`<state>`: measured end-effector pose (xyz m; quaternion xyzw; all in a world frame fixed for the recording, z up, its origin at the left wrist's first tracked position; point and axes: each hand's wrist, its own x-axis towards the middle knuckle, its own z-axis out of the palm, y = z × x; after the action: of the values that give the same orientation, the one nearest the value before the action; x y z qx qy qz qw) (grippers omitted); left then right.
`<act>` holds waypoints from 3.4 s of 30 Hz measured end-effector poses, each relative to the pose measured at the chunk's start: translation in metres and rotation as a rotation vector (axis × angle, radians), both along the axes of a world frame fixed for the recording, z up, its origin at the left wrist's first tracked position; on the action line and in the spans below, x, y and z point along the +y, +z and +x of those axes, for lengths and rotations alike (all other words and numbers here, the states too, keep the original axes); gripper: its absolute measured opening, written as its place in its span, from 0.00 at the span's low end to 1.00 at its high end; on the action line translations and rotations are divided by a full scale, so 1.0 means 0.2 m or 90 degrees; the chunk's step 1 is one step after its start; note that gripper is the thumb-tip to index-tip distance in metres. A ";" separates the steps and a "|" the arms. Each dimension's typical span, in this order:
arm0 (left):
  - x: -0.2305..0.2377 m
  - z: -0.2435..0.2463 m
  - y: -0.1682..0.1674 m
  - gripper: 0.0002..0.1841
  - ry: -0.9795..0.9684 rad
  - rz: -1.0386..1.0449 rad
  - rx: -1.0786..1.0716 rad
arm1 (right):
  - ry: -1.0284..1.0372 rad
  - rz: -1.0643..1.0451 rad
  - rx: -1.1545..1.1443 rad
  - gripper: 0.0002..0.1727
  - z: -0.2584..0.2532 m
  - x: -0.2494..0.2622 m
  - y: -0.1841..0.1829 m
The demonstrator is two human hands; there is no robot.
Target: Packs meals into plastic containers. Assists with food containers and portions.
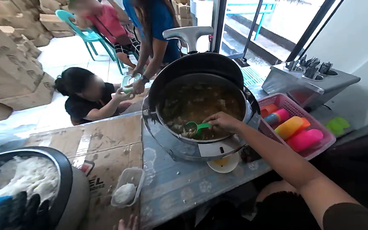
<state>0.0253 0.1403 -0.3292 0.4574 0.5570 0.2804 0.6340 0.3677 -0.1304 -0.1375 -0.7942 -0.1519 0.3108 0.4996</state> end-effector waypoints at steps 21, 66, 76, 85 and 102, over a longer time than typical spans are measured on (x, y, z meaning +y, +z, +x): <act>0.20 0.16 -0.05 0.23 -0.089 -0.035 0.092 | 0.003 -0.188 -0.082 0.16 -0.02 -0.19 0.31; -0.45 0.50 1.03 0.29 -0.485 0.035 -0.312 | 0.007 0.143 -0.234 0.14 -0.24 -0.34 0.75; -0.49 0.46 1.03 0.33 -0.510 0.029 -0.319 | 0.196 -0.125 -0.631 0.14 -0.50 -0.27 0.66; -0.49 0.44 1.00 0.33 -0.505 0.024 -0.334 | 0.233 -0.147 -1.038 0.18 -0.63 -0.24 0.61; -0.22 0.13 0.86 0.37 -0.332 0.077 -0.284 | 0.296 -0.457 -0.563 0.21 -0.21 -0.05 0.31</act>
<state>0.0515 0.0966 -0.1564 0.5487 0.2516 0.2342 0.7621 0.3258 -0.1412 -0.0750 -0.9127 -0.3996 0.0845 0.0100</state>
